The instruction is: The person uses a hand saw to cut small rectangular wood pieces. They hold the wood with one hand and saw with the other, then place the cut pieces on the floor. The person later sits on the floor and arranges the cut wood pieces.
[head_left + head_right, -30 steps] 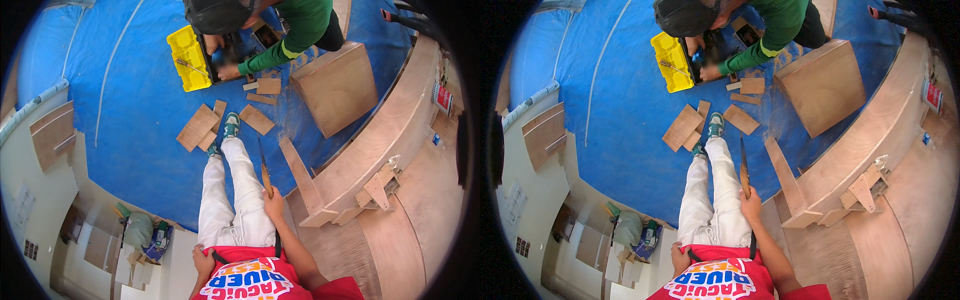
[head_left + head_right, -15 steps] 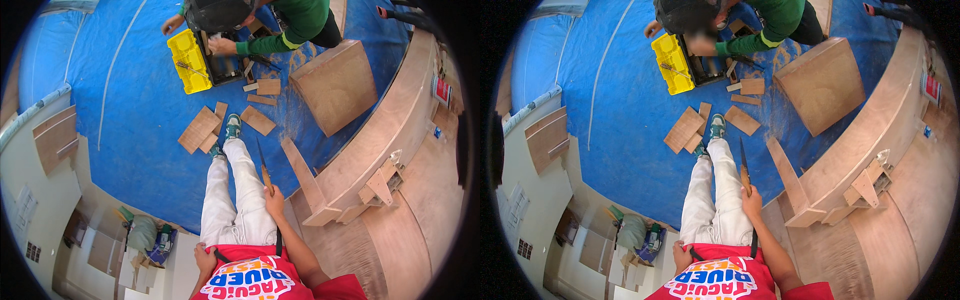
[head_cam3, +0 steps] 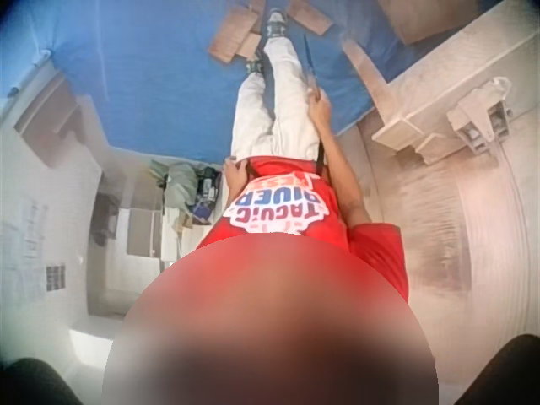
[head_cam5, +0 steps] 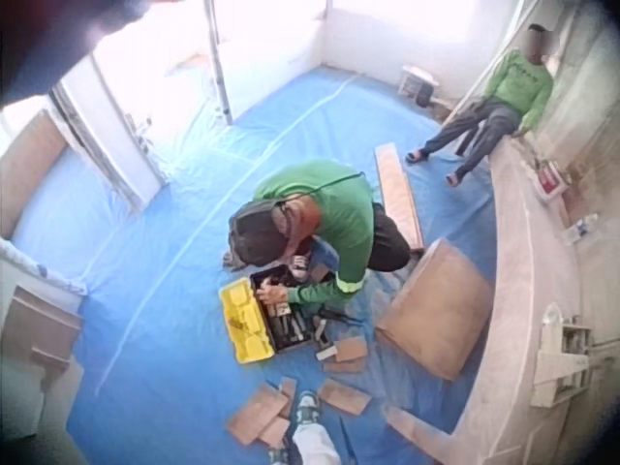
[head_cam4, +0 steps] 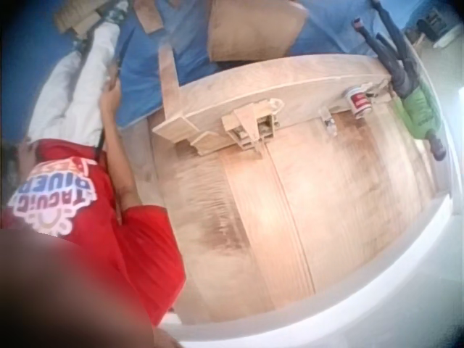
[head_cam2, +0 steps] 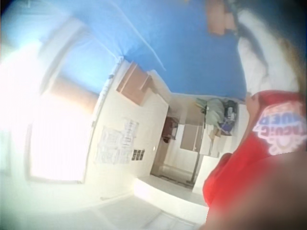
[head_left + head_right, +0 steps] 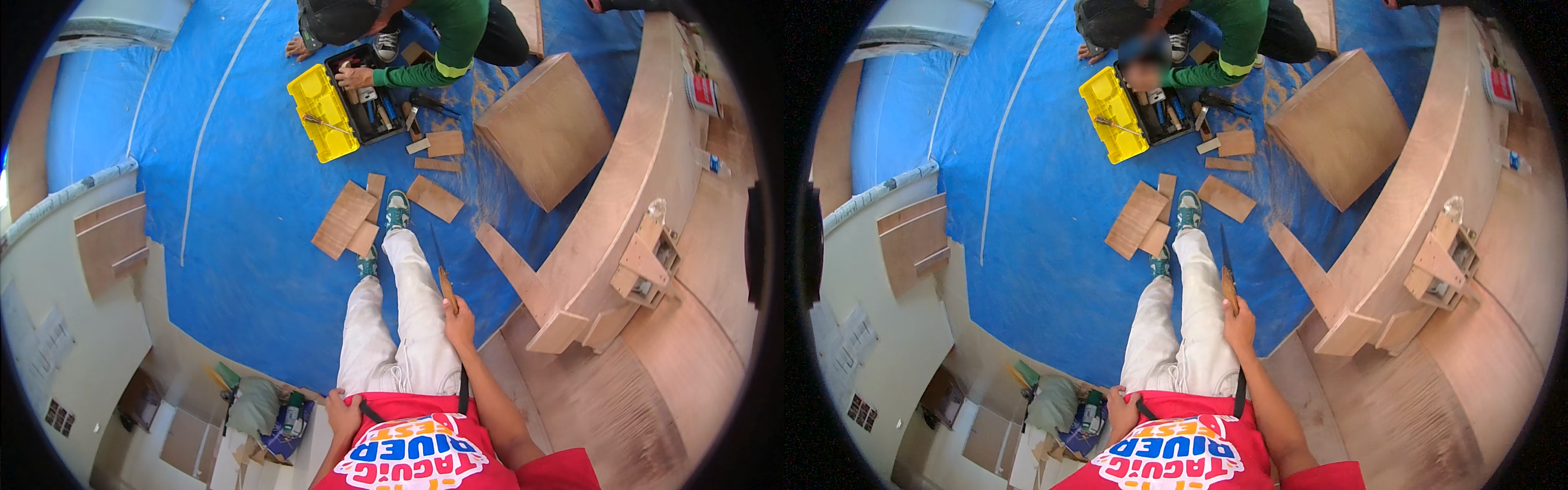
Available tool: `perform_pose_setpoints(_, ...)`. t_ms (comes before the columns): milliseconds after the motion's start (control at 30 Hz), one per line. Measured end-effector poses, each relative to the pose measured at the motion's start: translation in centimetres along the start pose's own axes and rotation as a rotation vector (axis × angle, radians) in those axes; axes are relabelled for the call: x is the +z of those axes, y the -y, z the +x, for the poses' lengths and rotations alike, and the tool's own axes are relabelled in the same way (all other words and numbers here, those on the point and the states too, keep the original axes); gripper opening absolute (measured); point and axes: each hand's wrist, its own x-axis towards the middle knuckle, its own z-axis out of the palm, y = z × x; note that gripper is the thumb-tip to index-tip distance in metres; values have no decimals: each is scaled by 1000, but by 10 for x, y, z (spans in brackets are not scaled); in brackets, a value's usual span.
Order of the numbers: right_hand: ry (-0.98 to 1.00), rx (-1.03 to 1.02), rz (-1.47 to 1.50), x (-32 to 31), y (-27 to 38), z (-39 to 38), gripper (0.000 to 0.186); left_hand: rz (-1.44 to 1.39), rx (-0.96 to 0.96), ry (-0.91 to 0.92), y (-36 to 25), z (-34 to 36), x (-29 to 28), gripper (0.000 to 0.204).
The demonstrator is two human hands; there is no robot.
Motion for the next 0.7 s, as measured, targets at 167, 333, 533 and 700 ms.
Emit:
perform_pose_setpoints(167, -25, -66, 63, 30, -46, -53, 46, -105, 189, 61, 74, 27, -7, 50)
perform_pose_setpoints(333, -64, -82, 68, 7, -98, -119, 47, -356, 300, 184, 104, 39, -28, 46)
perform_pose_setpoints(533, 74, 29, 337, -61, -165, -238, 42, -160, 751, 215, 54, 30, -43, 44)
perform_pose_setpoints(700, -1, 189, -167, -104, -211, -334, 52, -19, 939, 279, 4, 1, -22, 47)
